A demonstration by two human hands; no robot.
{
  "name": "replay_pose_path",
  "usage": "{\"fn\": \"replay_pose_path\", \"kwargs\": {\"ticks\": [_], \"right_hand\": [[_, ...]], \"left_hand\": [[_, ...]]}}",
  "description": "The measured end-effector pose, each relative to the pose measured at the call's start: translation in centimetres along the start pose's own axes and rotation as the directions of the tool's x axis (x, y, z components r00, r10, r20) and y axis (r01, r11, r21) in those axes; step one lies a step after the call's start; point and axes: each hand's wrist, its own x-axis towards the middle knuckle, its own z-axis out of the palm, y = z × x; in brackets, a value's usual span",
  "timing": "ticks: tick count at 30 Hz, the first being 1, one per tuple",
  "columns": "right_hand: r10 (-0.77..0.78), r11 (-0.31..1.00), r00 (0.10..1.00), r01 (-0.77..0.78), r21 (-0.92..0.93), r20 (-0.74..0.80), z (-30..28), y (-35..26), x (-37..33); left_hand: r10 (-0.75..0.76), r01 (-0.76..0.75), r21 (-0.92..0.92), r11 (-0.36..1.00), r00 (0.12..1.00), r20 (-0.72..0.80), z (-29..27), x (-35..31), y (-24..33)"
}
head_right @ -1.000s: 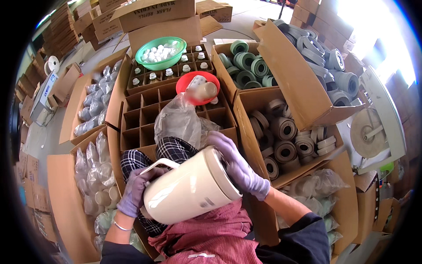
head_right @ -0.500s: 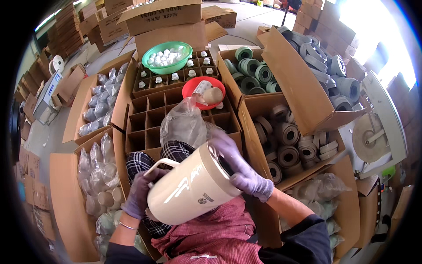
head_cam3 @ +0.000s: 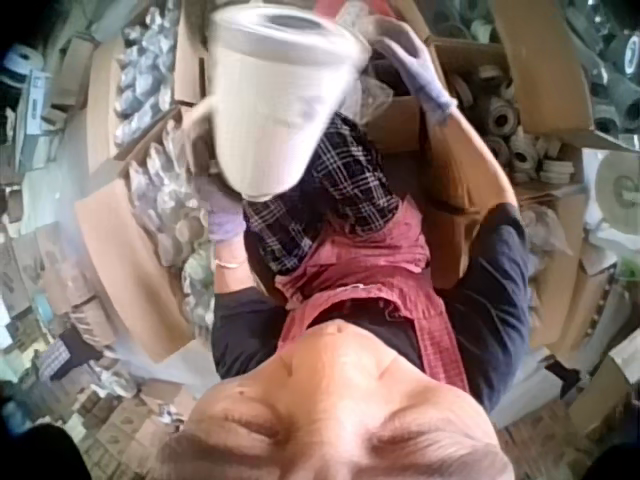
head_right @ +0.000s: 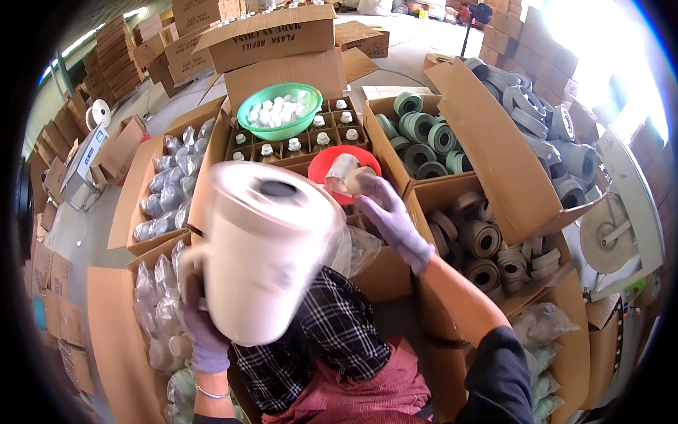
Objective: The person assembles thermos flasks by picking up a flask body, inserting a metal liner, and screwing on a lid. They then place a plastic bag over the assembled flask and put it into a cardboard box. This process is repeated for multiple flasks.
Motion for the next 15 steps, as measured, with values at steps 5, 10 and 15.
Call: {"fn": "replay_pose_path", "kwargs": {"ticks": [5, 10, 15], "right_hand": [[-0.210, 0.289, 0.977, 0.100, -0.952, 0.039, -5.7, 12.8, 11.6], [-0.135, 0.259, 0.915, 0.403, -0.878, 0.380, -9.4, 16.9, 15.5], [-0.598, 0.249, 0.708, 0.609, -0.753, 0.376, 0.5, 6.9, 7.2]], "left_hand": [[0.050, 0.072, -0.466, 0.882, 0.968, 0.246, 1.3, 7.3, -4.2], [-0.042, 0.085, -0.399, 0.913, 0.992, 0.115, 2.5, 13.0, -9.6], [-0.359, 0.320, -0.646, 0.693, 0.930, 0.075, 1.6, 13.3, -10.5]]}}
